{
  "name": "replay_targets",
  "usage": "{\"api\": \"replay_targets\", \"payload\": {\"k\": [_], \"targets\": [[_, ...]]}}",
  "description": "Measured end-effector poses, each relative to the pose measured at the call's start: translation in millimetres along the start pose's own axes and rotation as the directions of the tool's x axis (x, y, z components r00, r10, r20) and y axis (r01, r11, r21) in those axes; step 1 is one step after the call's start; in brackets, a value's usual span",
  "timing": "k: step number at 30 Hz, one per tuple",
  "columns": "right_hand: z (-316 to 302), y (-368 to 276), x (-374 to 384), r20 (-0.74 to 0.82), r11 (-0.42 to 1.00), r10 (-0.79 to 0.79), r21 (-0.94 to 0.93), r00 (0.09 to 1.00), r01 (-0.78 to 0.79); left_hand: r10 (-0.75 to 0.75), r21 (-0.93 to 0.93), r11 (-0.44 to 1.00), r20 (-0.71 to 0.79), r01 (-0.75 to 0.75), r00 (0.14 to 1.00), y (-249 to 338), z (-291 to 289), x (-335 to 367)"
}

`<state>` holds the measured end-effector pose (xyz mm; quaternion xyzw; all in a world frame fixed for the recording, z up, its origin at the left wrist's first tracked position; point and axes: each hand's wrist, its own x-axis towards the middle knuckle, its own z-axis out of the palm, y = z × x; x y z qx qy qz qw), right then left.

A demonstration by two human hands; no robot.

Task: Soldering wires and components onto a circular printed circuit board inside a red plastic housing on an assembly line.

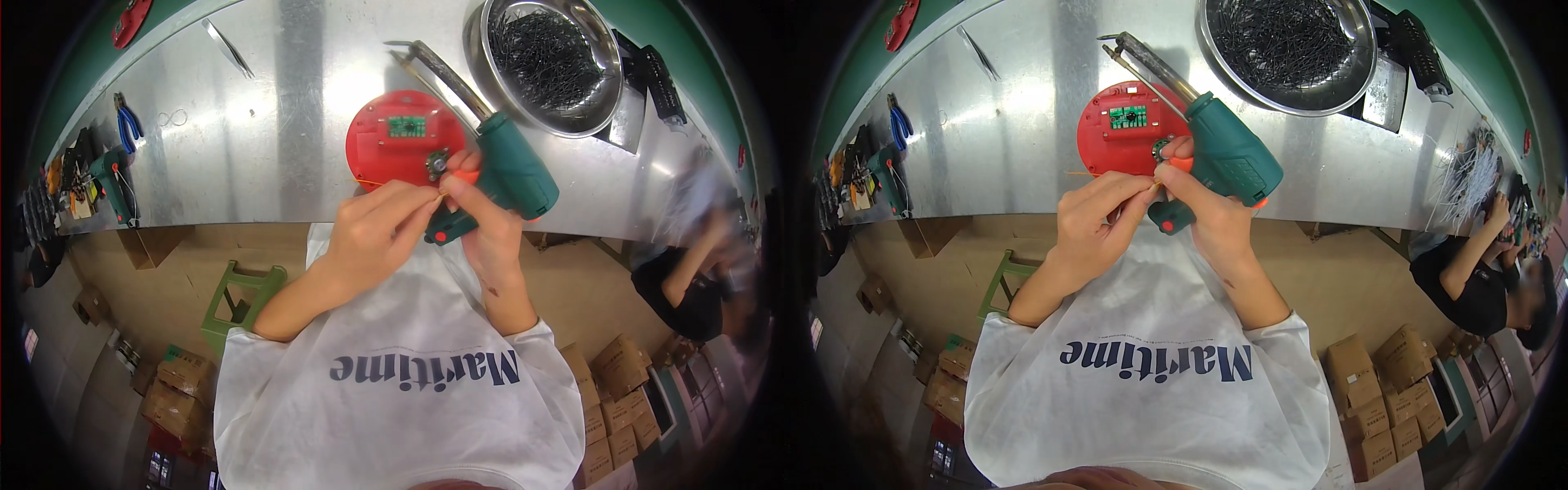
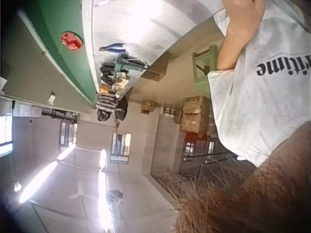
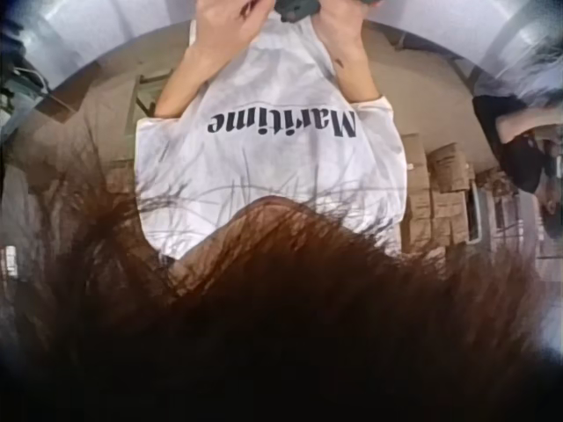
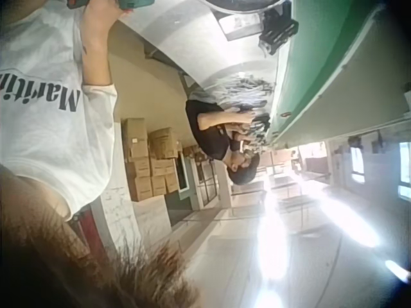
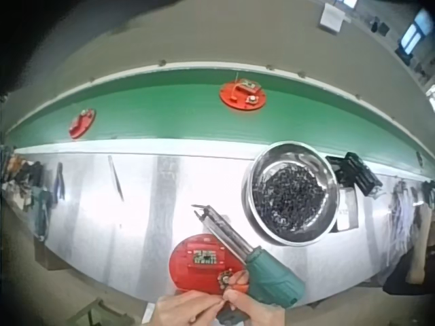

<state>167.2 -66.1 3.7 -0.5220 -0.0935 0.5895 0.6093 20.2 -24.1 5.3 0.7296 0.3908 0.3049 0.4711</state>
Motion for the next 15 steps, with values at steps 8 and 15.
{"api": "replay_targets", "payload": {"k": [8, 15], "targets": [[6.0, 1.5, -3.5, -0.021, 0.997, 0.003, 0.080, 1.000, -0.001, 0.030, 0.049, 0.998, -0.060, -0.027, 0.998, 3.2, 5.0, -1.4], [0.2, 9.6, -4.4, -0.026, 0.984, 0.034, 0.178, 0.999, -0.029, 0.163, 0.146, 0.979, -0.141, -0.143, 0.976, -3.5, 8.0, -2.6]]}}
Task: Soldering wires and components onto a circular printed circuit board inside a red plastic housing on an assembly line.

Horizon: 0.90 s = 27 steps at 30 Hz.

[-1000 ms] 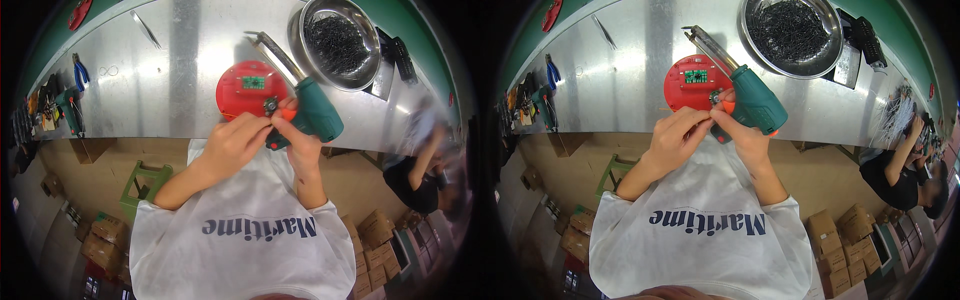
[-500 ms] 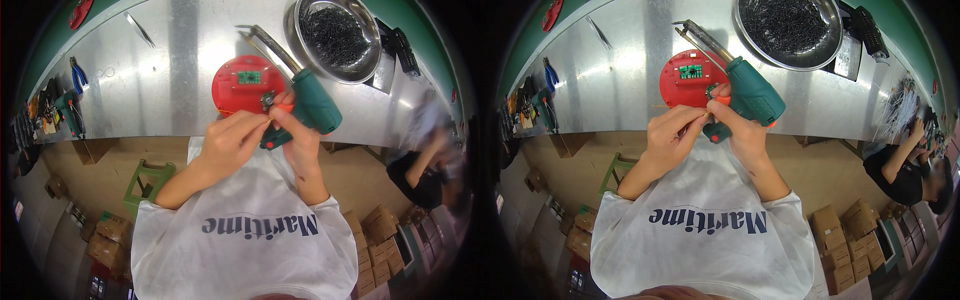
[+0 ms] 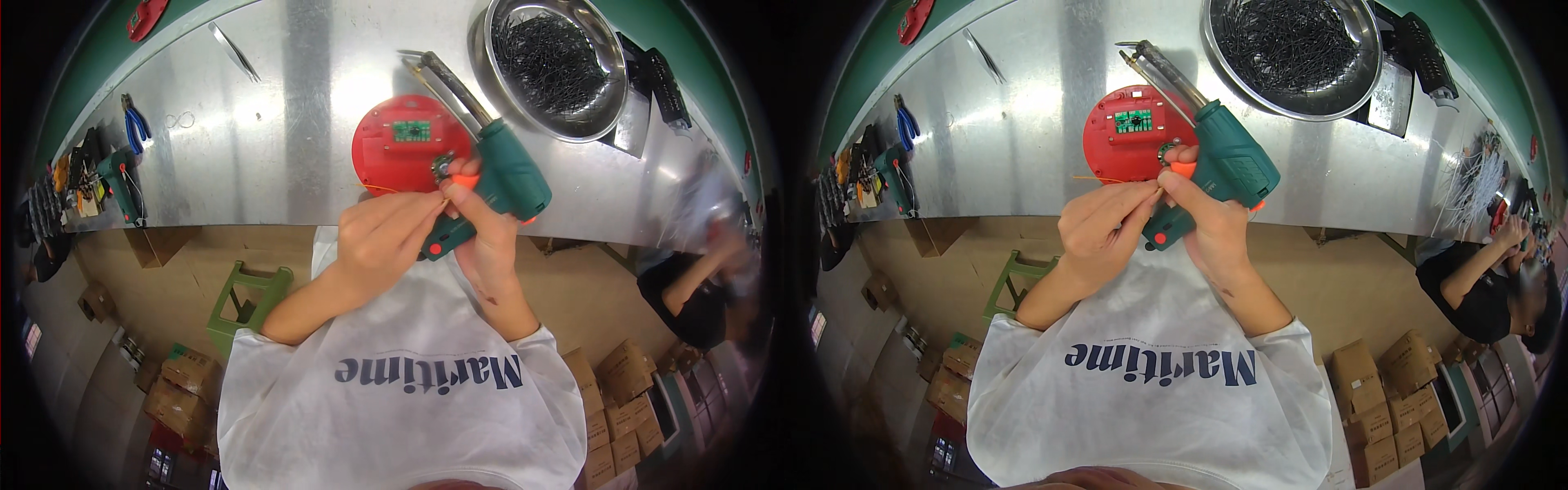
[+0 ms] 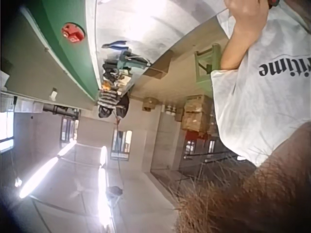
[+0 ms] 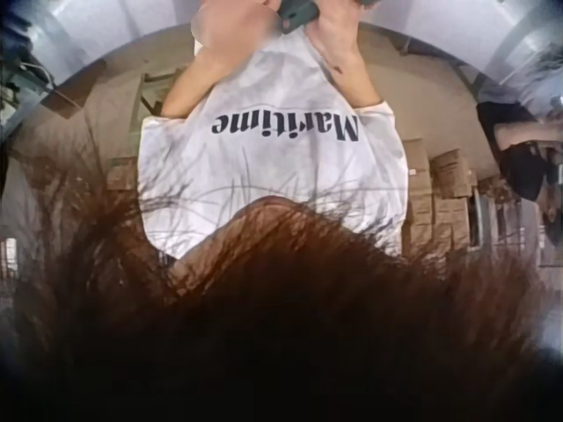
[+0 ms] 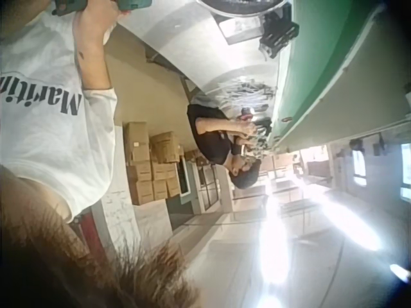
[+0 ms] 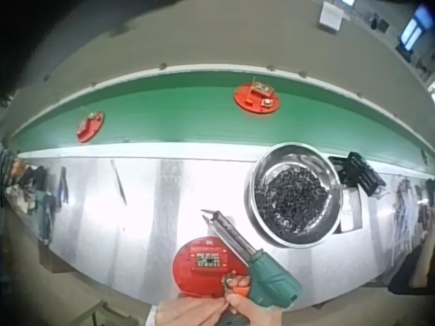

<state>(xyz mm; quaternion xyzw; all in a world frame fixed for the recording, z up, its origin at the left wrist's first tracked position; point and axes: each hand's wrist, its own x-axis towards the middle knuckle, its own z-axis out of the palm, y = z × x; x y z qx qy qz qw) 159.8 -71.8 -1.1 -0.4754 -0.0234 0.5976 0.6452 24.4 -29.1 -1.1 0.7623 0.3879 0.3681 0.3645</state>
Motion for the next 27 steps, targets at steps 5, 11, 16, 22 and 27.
{"api": "replay_targets", "payload": {"k": [5, 11, 16, 22, 27], "targets": [[-4.3, -2.0, 0.9, 0.008, 0.998, -0.067, 0.019, 0.998, 0.067, -0.085, 0.061, 0.995, 0.042, 0.083, 0.995, -0.5, -6.1, 5.1], [-30.6, -20.8, -8.4, 0.042, 0.976, -0.133, -0.169, 0.990, 0.138, -0.260, 0.021, 0.963, -0.186, 0.268, 0.948, -24.1, 6.1, 15.9], [-54.1, -41.5, -19.4, 0.129, 0.884, -0.034, -0.460, 0.991, 0.090, -0.326, -0.066, 0.945, -0.188, 0.319, 0.927, -26.3, 8.9, 16.5], [-71.6, -43.9, -24.9, 0.155, 0.740, -0.069, -0.654, 0.986, 0.154, -0.328, -0.066, 0.945, -0.191, 0.321, 0.925, -26.9, 8.9, 20.7], [-72.6, -46.4, -23.1, 0.167, 0.686, -0.070, -0.708, 0.983, 0.169, -0.320, -0.028, 0.947, -0.169, 0.320, 0.932, -25.6, 6.7, 20.8]]}}
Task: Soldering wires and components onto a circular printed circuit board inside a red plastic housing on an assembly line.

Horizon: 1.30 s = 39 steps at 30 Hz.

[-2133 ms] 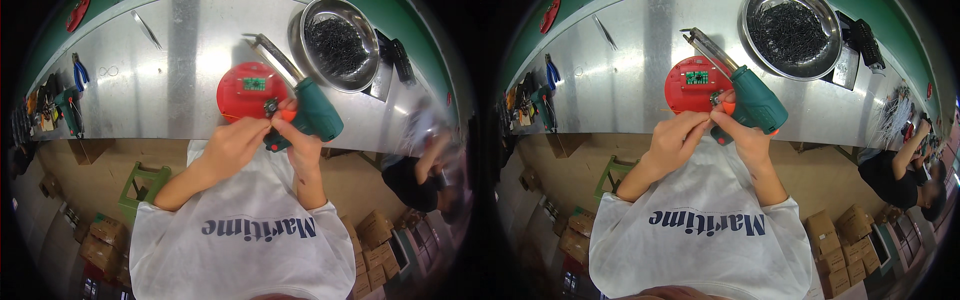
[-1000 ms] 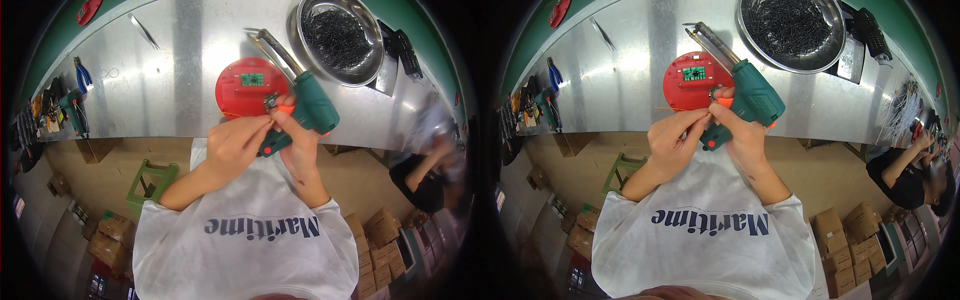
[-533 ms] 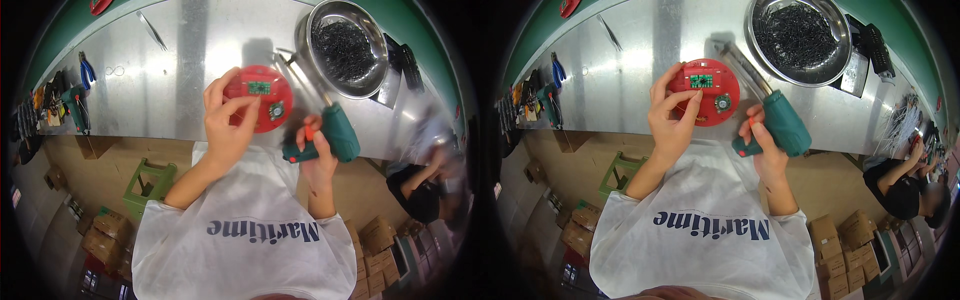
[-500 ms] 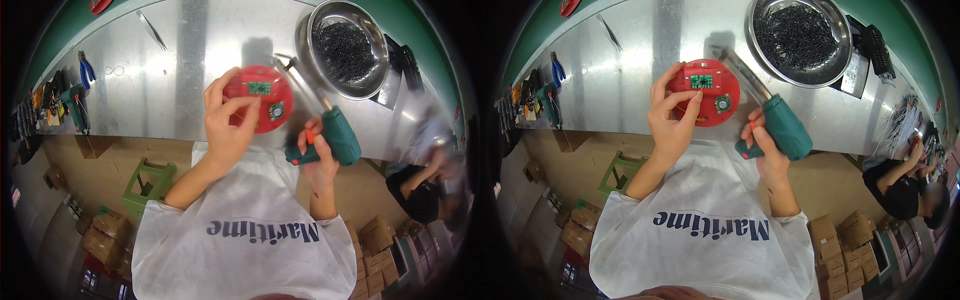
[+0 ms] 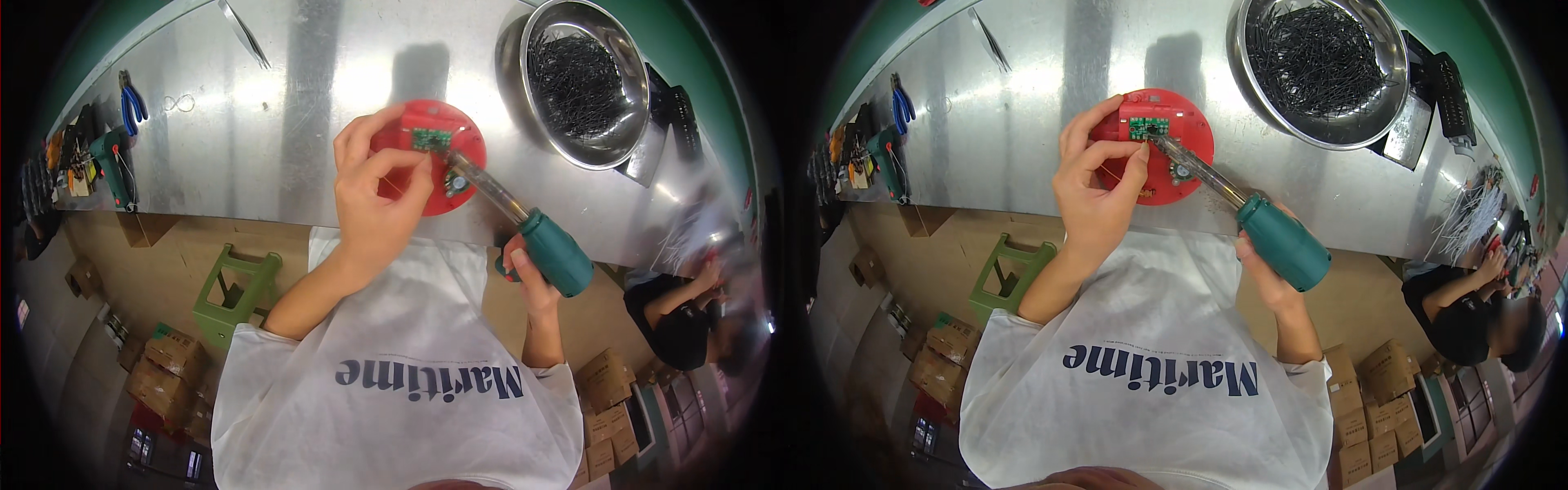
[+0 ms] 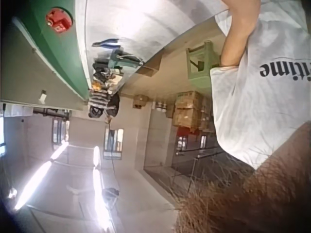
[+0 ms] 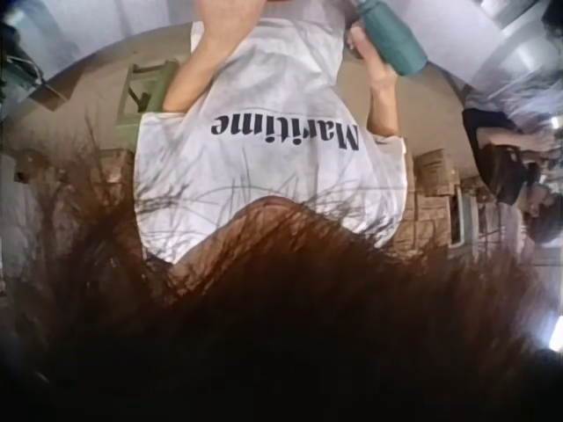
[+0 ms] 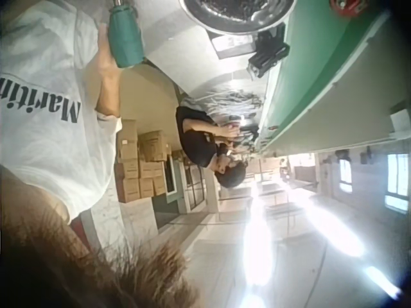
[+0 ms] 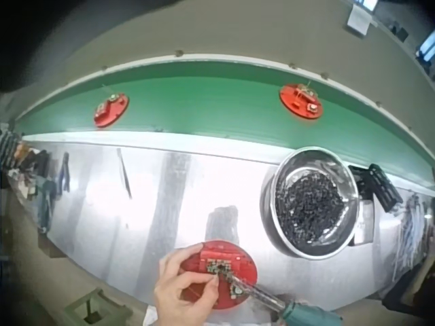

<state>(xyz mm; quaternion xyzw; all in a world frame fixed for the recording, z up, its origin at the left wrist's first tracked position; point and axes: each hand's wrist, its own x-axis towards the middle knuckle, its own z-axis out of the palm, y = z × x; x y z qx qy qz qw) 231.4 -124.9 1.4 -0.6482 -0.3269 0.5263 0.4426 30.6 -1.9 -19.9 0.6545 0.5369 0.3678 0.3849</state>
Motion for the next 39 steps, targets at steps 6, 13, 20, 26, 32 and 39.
{"api": "replay_targets", "payload": {"k": [6, 13, 20, 26, 32, 39], "targets": [[2.4, -0.2, -0.1, -0.013, 0.999, 0.034, 0.020, 0.999, -0.034, -0.002, 0.007, 1.000, 0.009, 0.002, 1.000, 0.6, -0.3, 0.4], [-1.3, 9.5, -1.6, -0.047, 0.995, -0.029, -0.095, 0.998, 0.025, -0.004, 0.018, 1.000, 0.003, 0.004, 1.000, 2.3, -0.4, 1.1], [12.4, -4.2, 1.4, -0.053, 0.999, -0.019, 0.047, 0.998, 0.022, -0.001, 0.027, 1.000, 0.001, 0.001, 1.000, 0.8, -0.3, 0.2], [5.1, 5.9, -2.4, -0.013, 0.996, -0.008, 0.089, 1.000, 0.009, -0.007, 0.022, 1.000, 0.000, 0.007, 1.000, 2.2, 0.1, 0.9], [5.7, 6.3, -2.7, 0.006, 0.997, -0.005, 0.080, 1.000, 0.004, -0.009, 0.019, 1.000, -0.003, 0.009, 1.000, 1.3, 1.0, 2.0], [0.7, 6.2, -4.3, 0.017, 0.996, 0.017, 0.088, 1.000, -0.018, -0.012, 0.018, 1.000, 0.008, 0.012, 1.000, 0.8, -0.1, 1.8]]}}
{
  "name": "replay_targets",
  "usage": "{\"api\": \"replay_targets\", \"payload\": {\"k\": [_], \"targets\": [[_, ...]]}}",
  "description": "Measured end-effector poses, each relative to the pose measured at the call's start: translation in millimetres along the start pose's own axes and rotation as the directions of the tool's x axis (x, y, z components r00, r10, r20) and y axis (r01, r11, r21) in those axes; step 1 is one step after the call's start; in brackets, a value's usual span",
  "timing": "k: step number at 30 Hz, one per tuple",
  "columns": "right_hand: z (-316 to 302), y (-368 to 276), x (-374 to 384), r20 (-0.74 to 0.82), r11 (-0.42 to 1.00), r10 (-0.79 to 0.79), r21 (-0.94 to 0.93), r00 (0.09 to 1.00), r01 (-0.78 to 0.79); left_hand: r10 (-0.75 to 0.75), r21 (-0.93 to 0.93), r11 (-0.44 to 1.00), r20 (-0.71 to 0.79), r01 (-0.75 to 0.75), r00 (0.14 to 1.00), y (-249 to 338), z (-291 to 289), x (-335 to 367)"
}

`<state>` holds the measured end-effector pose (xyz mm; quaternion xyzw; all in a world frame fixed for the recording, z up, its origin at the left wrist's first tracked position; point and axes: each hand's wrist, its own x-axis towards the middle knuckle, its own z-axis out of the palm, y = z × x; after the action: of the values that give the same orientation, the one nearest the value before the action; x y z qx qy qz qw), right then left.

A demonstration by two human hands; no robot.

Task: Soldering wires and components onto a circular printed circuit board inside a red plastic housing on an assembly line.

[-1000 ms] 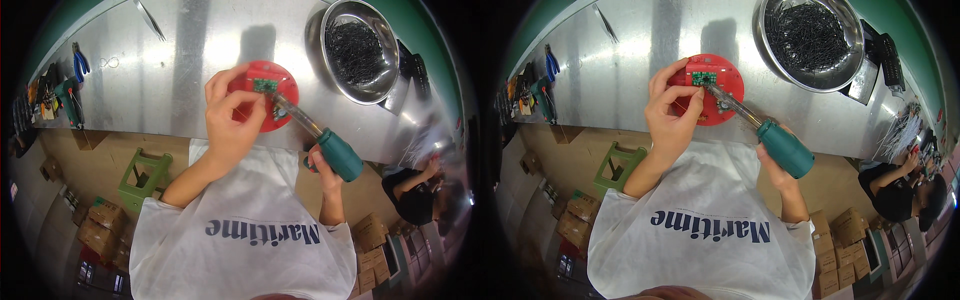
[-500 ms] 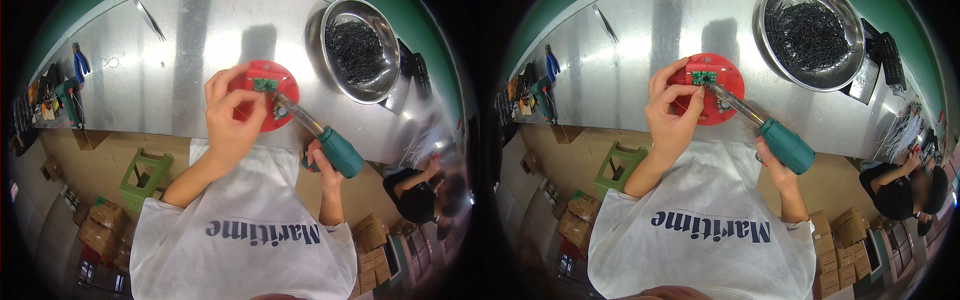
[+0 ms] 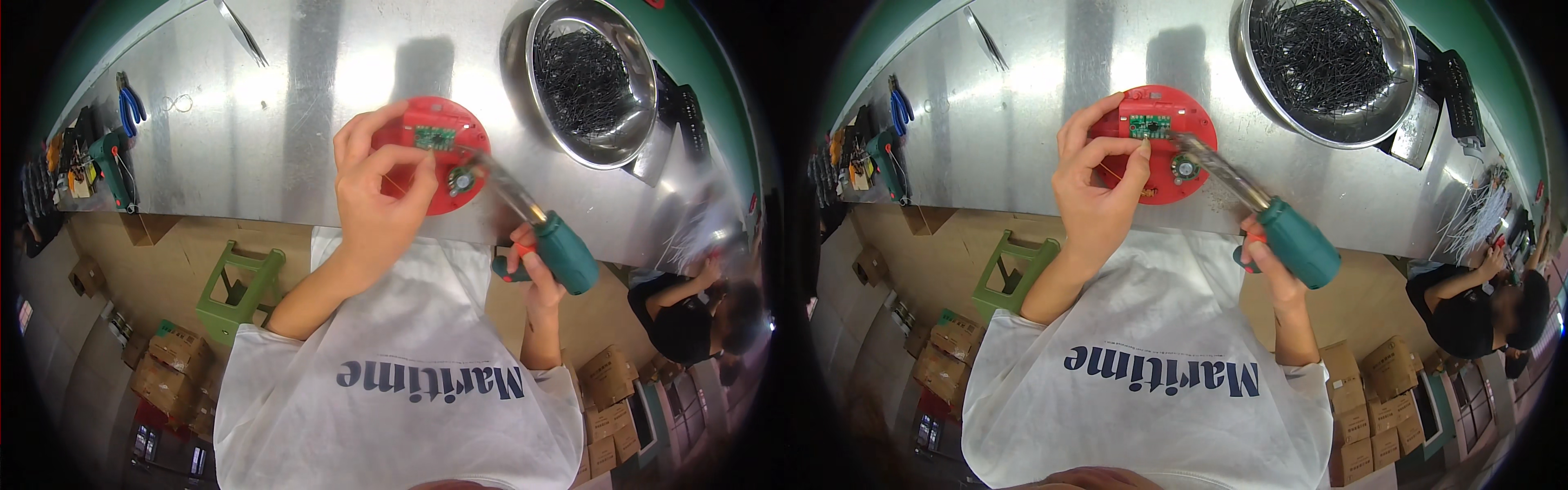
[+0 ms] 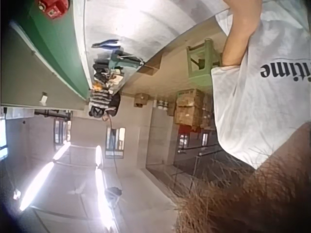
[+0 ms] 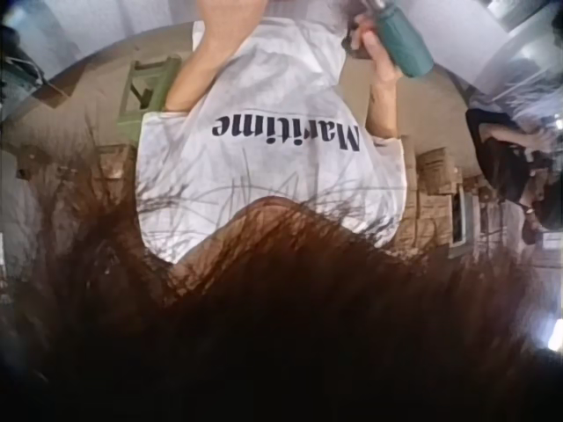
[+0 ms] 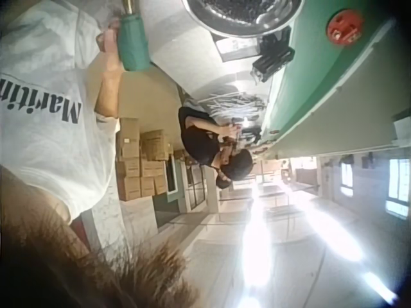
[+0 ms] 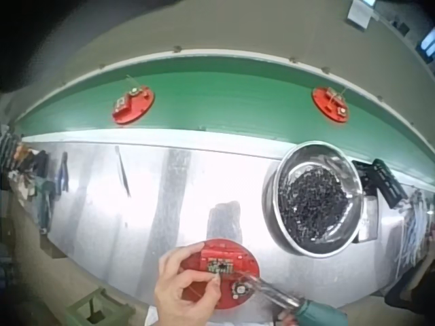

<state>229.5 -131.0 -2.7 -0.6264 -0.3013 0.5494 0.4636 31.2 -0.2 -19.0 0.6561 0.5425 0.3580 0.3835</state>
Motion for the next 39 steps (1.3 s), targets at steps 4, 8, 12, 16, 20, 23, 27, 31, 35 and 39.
{"api": "replay_targets", "payload": {"k": [4, 8, 12, 16, 20, 23, 27, 31, 35, 39], "targets": [[-12.7, 10.8, -10.4, -0.087, 0.966, -0.001, 0.258, 0.996, 0.024, -0.015, 0.007, 1.000, 0.007, 0.015, 1.000, 2.5, -0.3, 0.1], [-13.7, 16.4, -16.0, -0.157, 0.943, 0.025, 0.331, 0.987, 0.029, -0.033, -0.014, 0.999, -0.015, 0.033, 0.999, 1.2, 1.8, 0.3], [-14.1, 23.1, -18.7, -0.186, 0.934, 0.043, 0.357, 0.982, 0.027, -0.041, -0.005, 0.999, 0.004, 0.041, 0.999, 0.8, 1.9, 1.0], [-14.4, 26.0, -19.0, -0.166, 0.933, 0.028, 0.357, 0.986, 0.033, -0.028, 0.042, 0.999, 0.036, 0.026, 0.999, 2.1, -2.1, 3.1], [-12.3, 22.9, -16.5, -0.184, 0.931, 0.052, 0.365, 0.981, 0.019, 0.053, 0.156, 0.985, 0.087, -0.066, 0.995, 3.3, -6.8, 8.5], [-10.9, 22.3, -14.1, -0.196, 0.934, 0.048, 0.356, 0.979, 0.025, 0.136, 0.167, 0.974, 0.106, -0.153, 0.985, 0.5, -8.3, 10.0], [-5.2, 16.8, -12.0, -0.222, 0.907, 0.027, 0.416, 0.975, 0.069, 0.171, 0.279, 0.936, 0.175, -0.215, 0.970, 19.7, -10.9, 17.0], [-5.8, 24.6, -15.9, -0.230, 0.880, 0.040, 0.469, 0.972, 0.075, 0.204, 0.334, 0.913, 0.130, -0.237, 0.970, 19.5, -0.3, 25.0], [-5.4, 26.8, -16.5, -0.253, 0.834, 0.032, 0.540, 0.967, 0.114, 0.254, 0.421, 0.839, 0.256, -0.344, 0.933, 16.7, 2.1, 59.3], [-4.9, 27.8, -17.5, -0.288, 0.853, 0.022, 0.504, 0.957, 0.132, 0.392, 0.392, 0.861, -0.108, -0.323, 0.914, 17.4, 1.2, 168.0]]}}
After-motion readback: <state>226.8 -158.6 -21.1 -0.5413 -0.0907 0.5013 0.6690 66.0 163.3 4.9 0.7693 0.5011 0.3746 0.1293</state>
